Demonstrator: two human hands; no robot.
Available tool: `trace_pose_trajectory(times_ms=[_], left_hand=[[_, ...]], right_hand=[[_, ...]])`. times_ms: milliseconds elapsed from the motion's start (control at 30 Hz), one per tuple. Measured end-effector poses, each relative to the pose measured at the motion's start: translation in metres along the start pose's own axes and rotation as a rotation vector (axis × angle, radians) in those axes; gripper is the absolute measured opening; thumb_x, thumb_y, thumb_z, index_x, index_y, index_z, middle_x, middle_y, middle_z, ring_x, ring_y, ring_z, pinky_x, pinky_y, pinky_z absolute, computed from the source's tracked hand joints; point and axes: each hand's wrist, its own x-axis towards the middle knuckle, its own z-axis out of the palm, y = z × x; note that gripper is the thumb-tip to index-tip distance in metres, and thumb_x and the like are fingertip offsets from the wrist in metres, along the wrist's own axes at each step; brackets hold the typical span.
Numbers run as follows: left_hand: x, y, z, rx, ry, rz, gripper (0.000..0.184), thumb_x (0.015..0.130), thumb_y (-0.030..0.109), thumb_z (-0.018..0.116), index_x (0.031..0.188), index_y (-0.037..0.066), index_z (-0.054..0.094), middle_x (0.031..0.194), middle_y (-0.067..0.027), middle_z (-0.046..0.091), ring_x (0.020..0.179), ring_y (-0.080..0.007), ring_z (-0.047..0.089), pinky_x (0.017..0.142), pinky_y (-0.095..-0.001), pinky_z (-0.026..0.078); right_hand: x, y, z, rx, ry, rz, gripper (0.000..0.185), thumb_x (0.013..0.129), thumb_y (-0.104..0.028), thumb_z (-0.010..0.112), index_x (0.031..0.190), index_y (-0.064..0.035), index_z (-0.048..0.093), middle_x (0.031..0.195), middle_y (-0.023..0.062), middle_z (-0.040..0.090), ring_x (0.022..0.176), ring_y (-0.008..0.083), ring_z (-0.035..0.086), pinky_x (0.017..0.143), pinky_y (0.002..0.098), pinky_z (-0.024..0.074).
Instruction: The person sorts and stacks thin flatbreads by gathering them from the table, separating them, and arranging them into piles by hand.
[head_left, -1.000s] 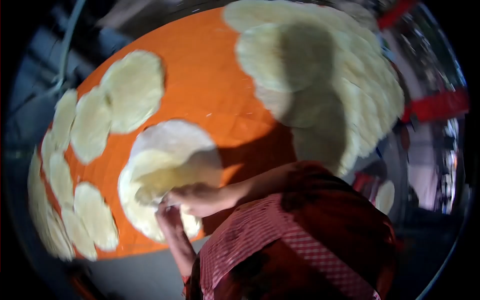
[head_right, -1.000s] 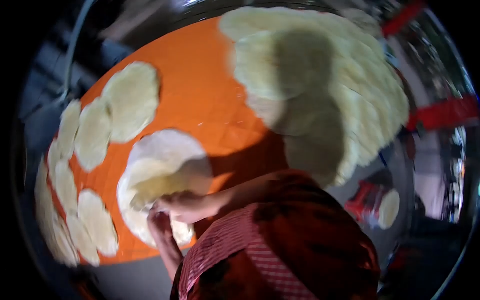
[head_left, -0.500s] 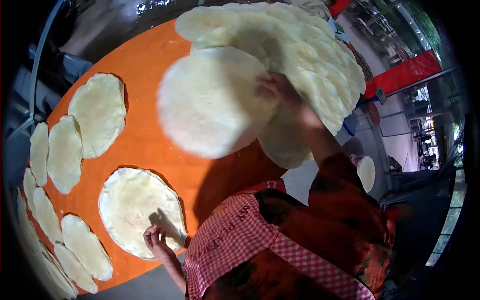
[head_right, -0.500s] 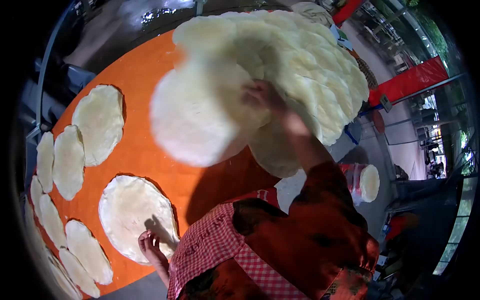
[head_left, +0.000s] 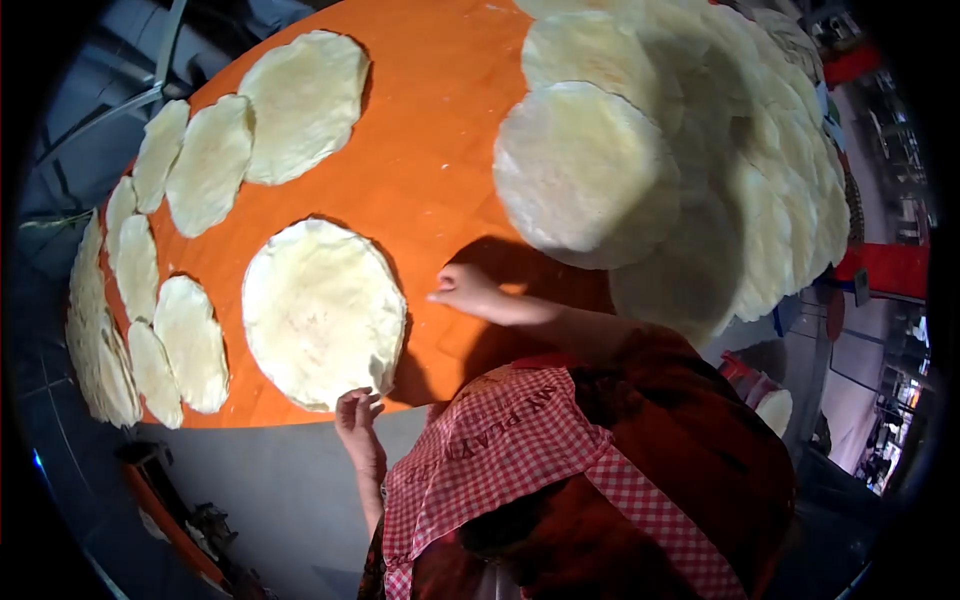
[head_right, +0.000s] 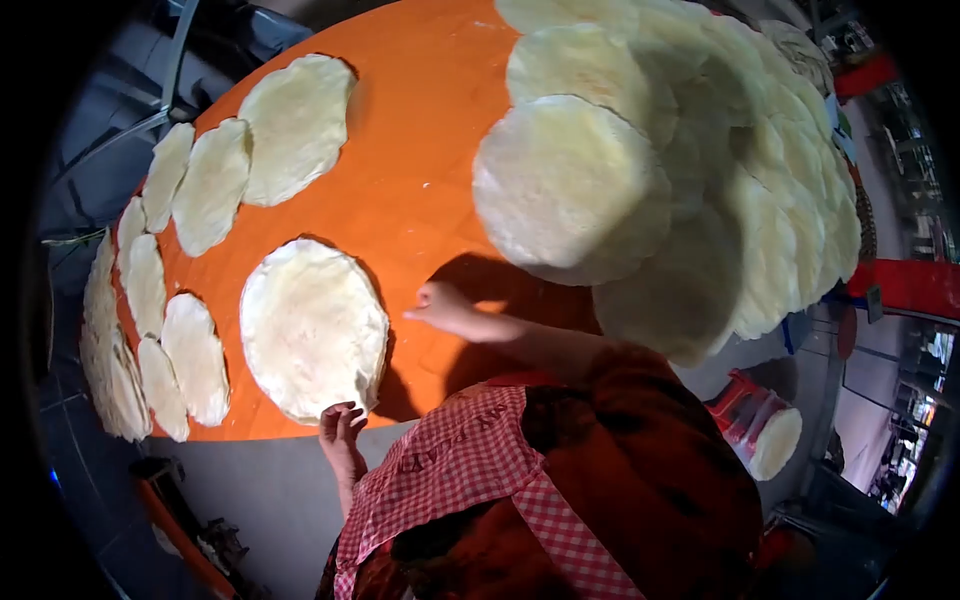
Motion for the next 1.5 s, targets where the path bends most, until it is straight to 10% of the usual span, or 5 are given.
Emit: trace_pose_trajectory(times_ms=[333, 800, 1067, 1167, 1500], left_hand=[[0.029, -0.011, -0.099, -0.174, -0.08, 0.061, 0.008, 0.09, 0.009, 0.058, 0.096, 0.005, 0.058, 0.096, -0.0083, 0.063, 0.083, -0.0161, 0.061, 0.073, -0.0296, 0.051], [0.131, 0.048, -0.149, -0.946, -0.592, -0.028, 0.05, 0.092, 0.047, 0.051, 0.123, 0.009, 0.047, 0.134, -0.0154, 0.045, 0.123, -0.0335, 0.046, 0.099, -0.0477, 0.042], [0.162, 0.047, -0.149, -1.255, -0.573, 0.026, 0.082, 0.083, 0.065, 0.049, 0.145, 0.014, 0.028, 0.149, -0.0095, 0.03, 0.134, -0.0315, 0.031, 0.11, -0.0504, 0.027], [0.172, 0.021, -0.14, -1.275, -0.553, -0.093, 0.074, 0.088, 0.062, 0.042, 0.144, 0.016, 0.03, 0.146, -0.008, 0.035, 0.134, -0.0299, 0.032, 0.111, -0.0498, 0.023], [0.143, 0.038, -0.125, -0.98, -0.53, -0.103, 0.075, 0.089, 0.064, 0.04, 0.139, 0.008, 0.032, 0.136, -0.0107, 0.044, 0.123, -0.0275, 0.046, 0.098, -0.0442, 0.044]], right_hand=[[0.027, -0.099, 0.069, 0.093, 0.068, 0.405, 0.043, 0.069, -0.034, 0.076, 0.091, 0.0013, 0.064, 0.092, 0.0192, 0.065, 0.088, 0.0266, 0.063, 0.079, 0.0362, 0.0491], [0.015, -0.395, 0.072, -0.539, 0.078, -0.699, 0.013, 0.072, -0.004, 0.058, 0.085, -0.0011, 0.058, 0.078, 0.0112, 0.059, 0.071, 0.0269, 0.059, 0.06, 0.0388, 0.0455], [-0.03, -0.255, 0.132, -1.099, 0.04, -1.137, 0.016, 0.07, -0.014, 0.063, 0.084, -0.0056, 0.061, 0.089, 0.0077, 0.061, 0.079, 0.0259, 0.062, 0.07, 0.0388, 0.0496], [-0.028, -0.232, 0.141, -0.987, -0.503, -0.587, 0.017, 0.074, -0.018, 0.065, 0.08, -0.0022, 0.063, 0.088, 0.0141, 0.063, 0.088, 0.0292, 0.061, 0.078, 0.0414, 0.0478], [0.042, -0.229, 0.222, -0.583, 0.051, -0.504, 0.048, 0.07, -0.031, 0.07, 0.109, -0.0073, 0.055, 0.109, 0.0127, 0.056, 0.108, 0.0327, 0.051, 0.091, 0.042, 0.0422]])
